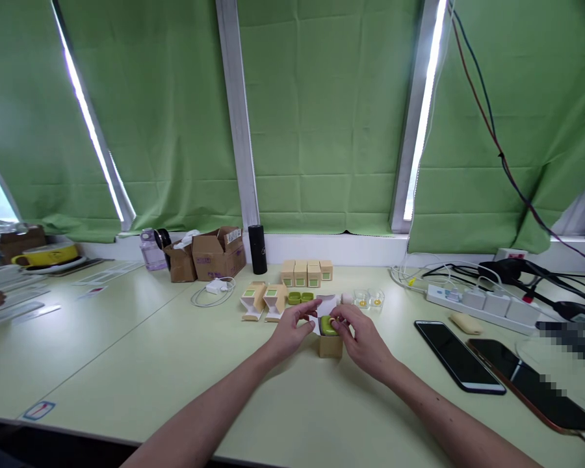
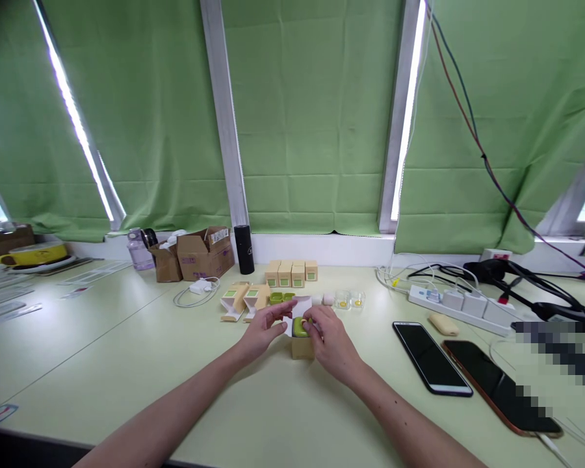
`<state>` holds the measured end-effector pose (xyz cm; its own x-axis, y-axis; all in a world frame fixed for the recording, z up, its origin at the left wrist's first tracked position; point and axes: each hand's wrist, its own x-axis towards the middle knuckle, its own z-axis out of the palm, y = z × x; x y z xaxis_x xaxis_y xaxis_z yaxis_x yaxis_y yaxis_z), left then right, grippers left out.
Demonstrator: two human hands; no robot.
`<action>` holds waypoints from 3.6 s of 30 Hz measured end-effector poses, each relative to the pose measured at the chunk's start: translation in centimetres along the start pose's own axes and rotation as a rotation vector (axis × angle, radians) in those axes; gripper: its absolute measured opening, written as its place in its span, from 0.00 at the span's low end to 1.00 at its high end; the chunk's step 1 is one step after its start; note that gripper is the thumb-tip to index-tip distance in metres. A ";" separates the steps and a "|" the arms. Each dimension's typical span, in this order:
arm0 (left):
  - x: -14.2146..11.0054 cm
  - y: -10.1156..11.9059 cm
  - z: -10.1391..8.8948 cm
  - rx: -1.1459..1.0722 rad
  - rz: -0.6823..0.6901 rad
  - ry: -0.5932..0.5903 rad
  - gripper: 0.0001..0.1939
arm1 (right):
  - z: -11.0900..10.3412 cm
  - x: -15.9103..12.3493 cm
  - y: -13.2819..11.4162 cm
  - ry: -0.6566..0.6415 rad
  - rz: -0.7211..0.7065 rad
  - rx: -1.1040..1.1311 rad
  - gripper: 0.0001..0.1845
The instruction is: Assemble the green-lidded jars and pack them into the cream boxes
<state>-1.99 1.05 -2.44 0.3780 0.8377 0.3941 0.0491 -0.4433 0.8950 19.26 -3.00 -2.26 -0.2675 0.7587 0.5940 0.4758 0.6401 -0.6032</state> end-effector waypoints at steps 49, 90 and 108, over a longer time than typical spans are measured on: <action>-0.1 -0.1 2.0 -0.139 -0.060 0.057 0.23 | 1.7 0.6 3.3 0.210 0.502 0.681 0.22; 0.0 -0.2 3.0 -0.040 -0.006 0.092 0.10 | 2.3 0.1 2.7 0.117 0.489 0.497 0.22; -0.3 0.5 2.8 0.068 0.015 0.092 0.04 | -1.2 -0.3 -0.1 0.129 0.037 -0.039 0.02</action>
<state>0.54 -0.38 -2.69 0.2930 0.8553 0.4274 0.1082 -0.4738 0.8740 20.26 -3.44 -1.78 -0.1405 0.7585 0.6364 0.5162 0.6046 -0.6066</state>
